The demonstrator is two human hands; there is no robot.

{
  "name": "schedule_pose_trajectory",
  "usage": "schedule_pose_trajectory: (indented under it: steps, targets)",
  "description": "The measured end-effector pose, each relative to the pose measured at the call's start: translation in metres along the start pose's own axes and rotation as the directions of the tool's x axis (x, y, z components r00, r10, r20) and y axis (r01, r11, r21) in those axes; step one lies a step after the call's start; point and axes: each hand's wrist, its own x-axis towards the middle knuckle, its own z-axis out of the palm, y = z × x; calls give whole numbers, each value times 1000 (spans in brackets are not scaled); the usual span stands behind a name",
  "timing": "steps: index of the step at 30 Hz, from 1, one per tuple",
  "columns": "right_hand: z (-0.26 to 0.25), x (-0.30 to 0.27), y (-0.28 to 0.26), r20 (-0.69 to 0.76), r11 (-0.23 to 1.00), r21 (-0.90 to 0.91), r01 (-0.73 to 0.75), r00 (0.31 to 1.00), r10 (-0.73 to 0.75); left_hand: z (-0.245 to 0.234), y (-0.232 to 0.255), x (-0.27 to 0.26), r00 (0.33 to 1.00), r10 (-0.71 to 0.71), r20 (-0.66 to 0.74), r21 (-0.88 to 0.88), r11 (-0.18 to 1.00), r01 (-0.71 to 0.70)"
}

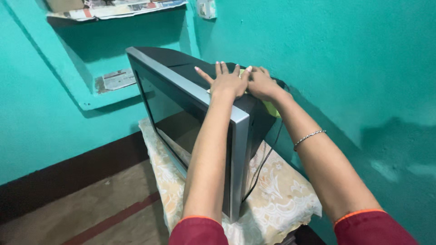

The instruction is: The person wipes the exterior case, back ventilation area, and screen of a television using a cloth.

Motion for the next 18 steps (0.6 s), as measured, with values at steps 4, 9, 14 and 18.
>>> schedule_pose_trajectory:
  steps: [4,9,14,18]
  targets:
    - [-6,-5,-6,-71,972,151,180,983,-171,-1,0,0,1000,-8,4,-20,1000,8]
    - [-7,-4,-6,-20,907,329,263,962,-272,-2,-2,-3,997,-41,-62,-31,999,40]
    - [-2,10,0,73,939,286,190,973,-219,-6,-5,-6,984,-23,-174,-156,988,-4]
    - [-5,11,1,135,979,149,138,978,-159,-5,-8,-6,972,-49,-228,-170,985,10]
